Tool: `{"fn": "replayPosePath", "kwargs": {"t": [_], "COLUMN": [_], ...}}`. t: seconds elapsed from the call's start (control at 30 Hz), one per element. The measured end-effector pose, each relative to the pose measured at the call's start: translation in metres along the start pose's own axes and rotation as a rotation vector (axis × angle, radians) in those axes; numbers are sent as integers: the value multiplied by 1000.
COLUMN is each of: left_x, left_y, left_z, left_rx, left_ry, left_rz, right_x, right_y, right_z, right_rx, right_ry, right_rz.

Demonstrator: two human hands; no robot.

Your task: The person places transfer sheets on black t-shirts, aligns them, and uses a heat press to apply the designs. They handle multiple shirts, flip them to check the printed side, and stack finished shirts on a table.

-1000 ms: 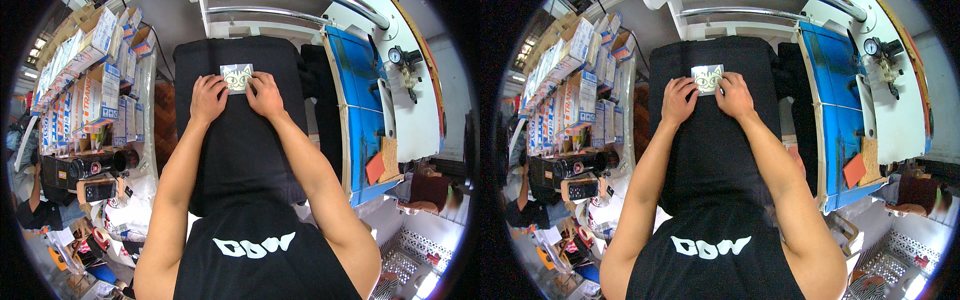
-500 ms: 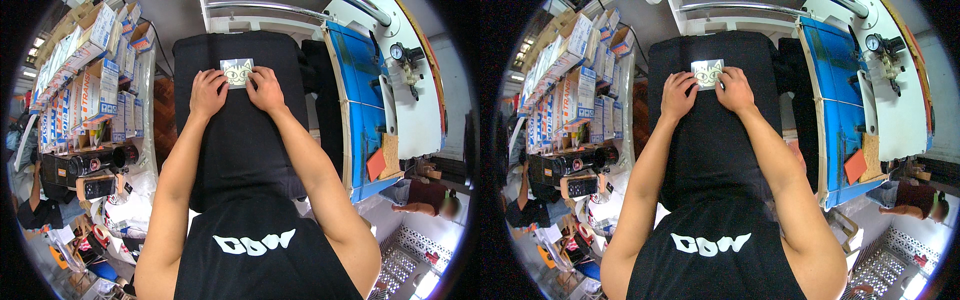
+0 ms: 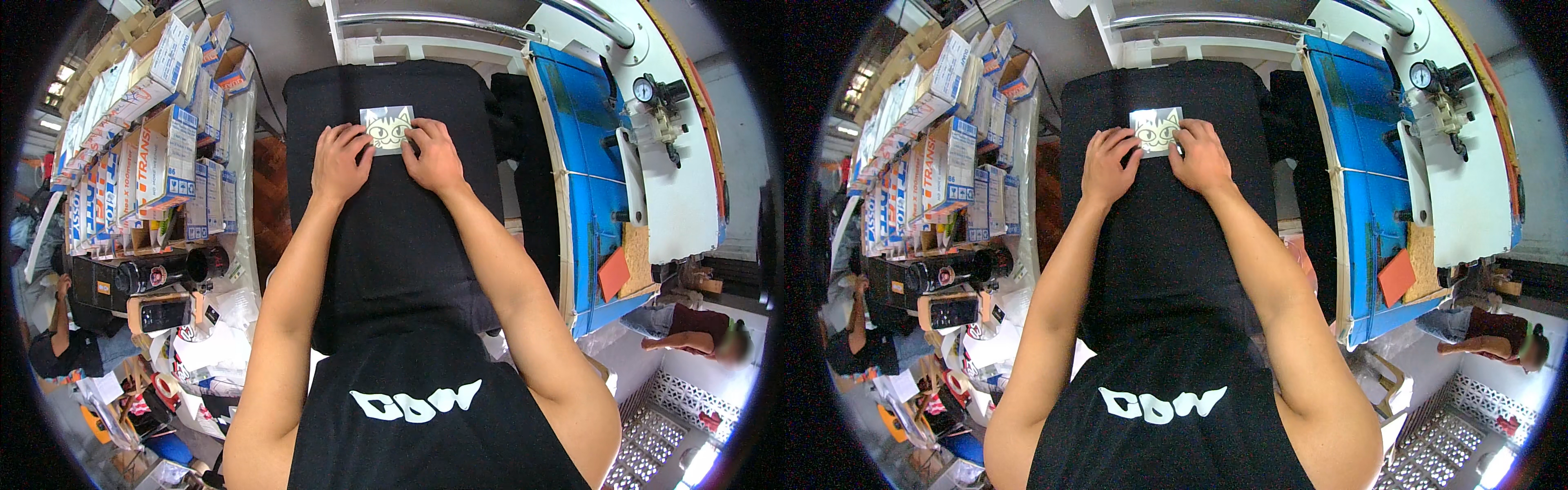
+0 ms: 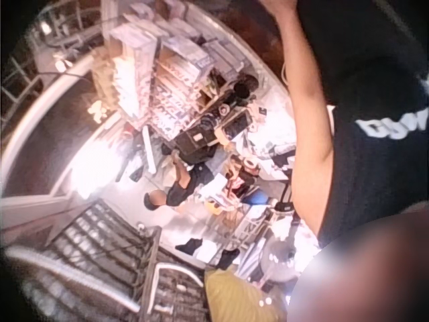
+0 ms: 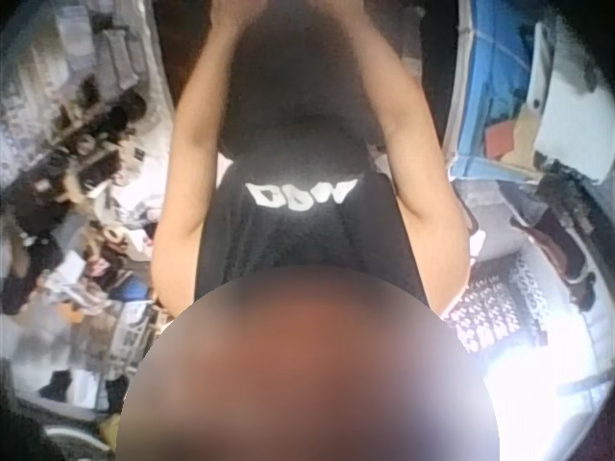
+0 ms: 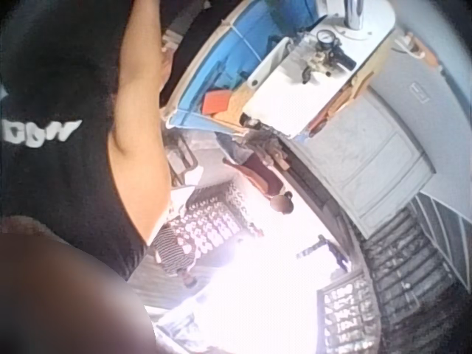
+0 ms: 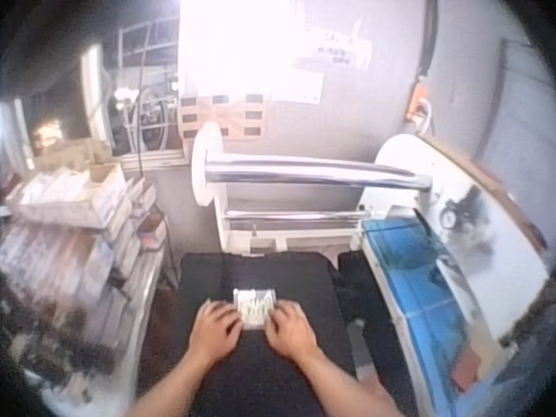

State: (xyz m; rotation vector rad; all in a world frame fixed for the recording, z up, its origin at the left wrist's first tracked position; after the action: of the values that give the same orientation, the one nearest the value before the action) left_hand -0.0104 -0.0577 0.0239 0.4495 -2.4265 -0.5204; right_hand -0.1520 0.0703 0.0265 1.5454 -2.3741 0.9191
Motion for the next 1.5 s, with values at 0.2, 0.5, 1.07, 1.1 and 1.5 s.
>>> {"fn": "replayPosePath", "kwargs": {"t": [0.2,0.5,1.07,1.1,1.5], "left_x": [9,18,-51,-51,-51], "left_y": [2,0,24,24,28], "left_z": [3,-20,-11,-10,-10], "left_rx": [-27,17,148,141,174], "left_ry": [-34,58,111,110,112], "left_rz": [-46,-206,-79,-79,-92], "right_x": [6,18,-247,-247,-223], "right_y": [2,-6,136,141,51], "right_z": [5,-117,-450,-449,-413], "right_rx": [-81,42,-827,-797,-739], "right_ry": [-74,170,223,228,280], "right_rz": [52,175,601,678,566]}}
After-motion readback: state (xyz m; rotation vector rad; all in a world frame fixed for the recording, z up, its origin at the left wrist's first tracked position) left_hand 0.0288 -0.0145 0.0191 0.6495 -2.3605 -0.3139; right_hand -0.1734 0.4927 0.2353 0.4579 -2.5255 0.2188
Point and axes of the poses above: each hand's wrist, its own x-axis towards the middle knuckle, its own z-axis out of the palm, y = z × x, the point moved 7 cm from there along x, towards the middle knuckle, and after that the axes turned 4 degrees about -x, right-handed, at the moved point
